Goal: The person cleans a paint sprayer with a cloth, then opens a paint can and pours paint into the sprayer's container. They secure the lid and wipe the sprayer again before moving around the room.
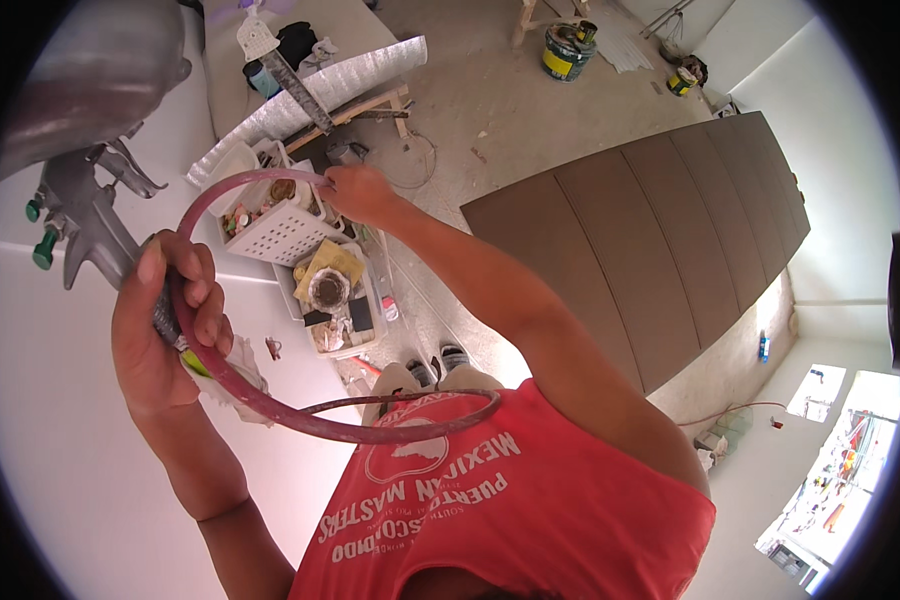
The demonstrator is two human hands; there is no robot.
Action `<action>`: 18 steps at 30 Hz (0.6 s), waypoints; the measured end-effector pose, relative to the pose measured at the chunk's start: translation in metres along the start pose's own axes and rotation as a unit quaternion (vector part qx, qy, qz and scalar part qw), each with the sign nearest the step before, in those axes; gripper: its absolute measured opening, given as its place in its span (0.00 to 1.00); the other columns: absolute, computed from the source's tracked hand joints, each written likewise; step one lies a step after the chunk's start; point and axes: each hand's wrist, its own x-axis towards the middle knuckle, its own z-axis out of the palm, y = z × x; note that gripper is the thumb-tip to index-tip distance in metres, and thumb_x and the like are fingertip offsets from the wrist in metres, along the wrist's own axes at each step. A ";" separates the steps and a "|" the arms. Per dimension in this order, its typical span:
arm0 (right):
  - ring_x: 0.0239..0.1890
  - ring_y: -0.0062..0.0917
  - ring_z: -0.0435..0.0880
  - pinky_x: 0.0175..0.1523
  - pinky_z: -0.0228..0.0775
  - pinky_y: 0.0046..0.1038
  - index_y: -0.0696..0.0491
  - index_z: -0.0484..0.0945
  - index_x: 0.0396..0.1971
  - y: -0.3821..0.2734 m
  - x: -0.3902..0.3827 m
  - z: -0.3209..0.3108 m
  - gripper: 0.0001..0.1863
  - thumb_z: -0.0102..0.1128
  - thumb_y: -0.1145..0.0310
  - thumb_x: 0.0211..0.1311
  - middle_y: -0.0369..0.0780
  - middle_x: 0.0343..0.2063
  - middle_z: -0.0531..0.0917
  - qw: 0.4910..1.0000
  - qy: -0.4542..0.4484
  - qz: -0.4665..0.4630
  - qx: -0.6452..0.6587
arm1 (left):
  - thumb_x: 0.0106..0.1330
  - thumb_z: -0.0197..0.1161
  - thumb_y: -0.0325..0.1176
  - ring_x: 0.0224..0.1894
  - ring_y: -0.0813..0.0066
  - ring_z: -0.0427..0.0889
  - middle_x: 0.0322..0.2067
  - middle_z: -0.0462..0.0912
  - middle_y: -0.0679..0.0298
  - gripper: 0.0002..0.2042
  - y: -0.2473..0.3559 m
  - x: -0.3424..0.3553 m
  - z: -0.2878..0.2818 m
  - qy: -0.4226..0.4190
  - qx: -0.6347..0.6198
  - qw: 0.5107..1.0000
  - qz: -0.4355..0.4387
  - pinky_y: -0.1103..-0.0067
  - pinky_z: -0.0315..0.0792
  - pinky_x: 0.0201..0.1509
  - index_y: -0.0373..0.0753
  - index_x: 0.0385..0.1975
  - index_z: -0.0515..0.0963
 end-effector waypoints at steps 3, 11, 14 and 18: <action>0.40 0.45 0.85 0.48 0.76 0.44 0.55 0.82 0.34 0.022 0.030 -0.015 0.16 0.60 0.55 0.63 0.48 0.34 0.85 0.995 0.024 0.061 0.082 | 0.72 0.55 0.47 0.20 0.83 0.73 0.26 0.69 0.69 0.16 -0.012 0.046 -0.012 -0.002 -0.003 0.999 -0.039 0.81 0.76 0.21 0.40 0.32 0.71; 0.52 0.49 0.80 0.58 0.71 0.41 0.55 0.80 0.50 0.123 0.118 -0.037 0.23 0.58 0.53 0.64 0.53 0.47 0.82 0.987 0.021 0.077 0.139 | 0.70 0.60 0.45 0.21 0.86 0.70 0.26 0.69 0.73 0.13 -0.046 0.229 -0.019 -0.043 0.004 0.995 -0.090 0.83 0.71 0.23 0.42 0.33 0.72; 0.53 0.49 0.79 0.59 0.69 0.43 0.58 0.79 0.47 0.184 0.145 -0.034 0.22 0.55 0.53 0.67 0.54 0.47 0.81 0.989 -0.036 0.075 0.126 | 0.69 0.61 0.45 0.21 0.85 0.69 0.25 0.69 0.73 0.12 -0.060 0.317 -0.030 -0.082 -0.008 0.989 -0.119 0.83 0.69 0.22 0.43 0.33 0.73; 0.52 0.46 0.79 0.58 0.70 0.41 0.55 0.81 0.45 0.321 0.129 0.009 0.18 0.56 0.57 0.66 0.51 0.47 0.82 0.977 0.011 0.195 0.089 | 0.66 0.64 0.44 0.22 0.81 0.73 0.25 0.72 0.71 0.13 -0.070 0.445 -0.013 -0.157 0.012 0.976 -0.154 0.80 0.70 0.21 0.41 0.34 0.73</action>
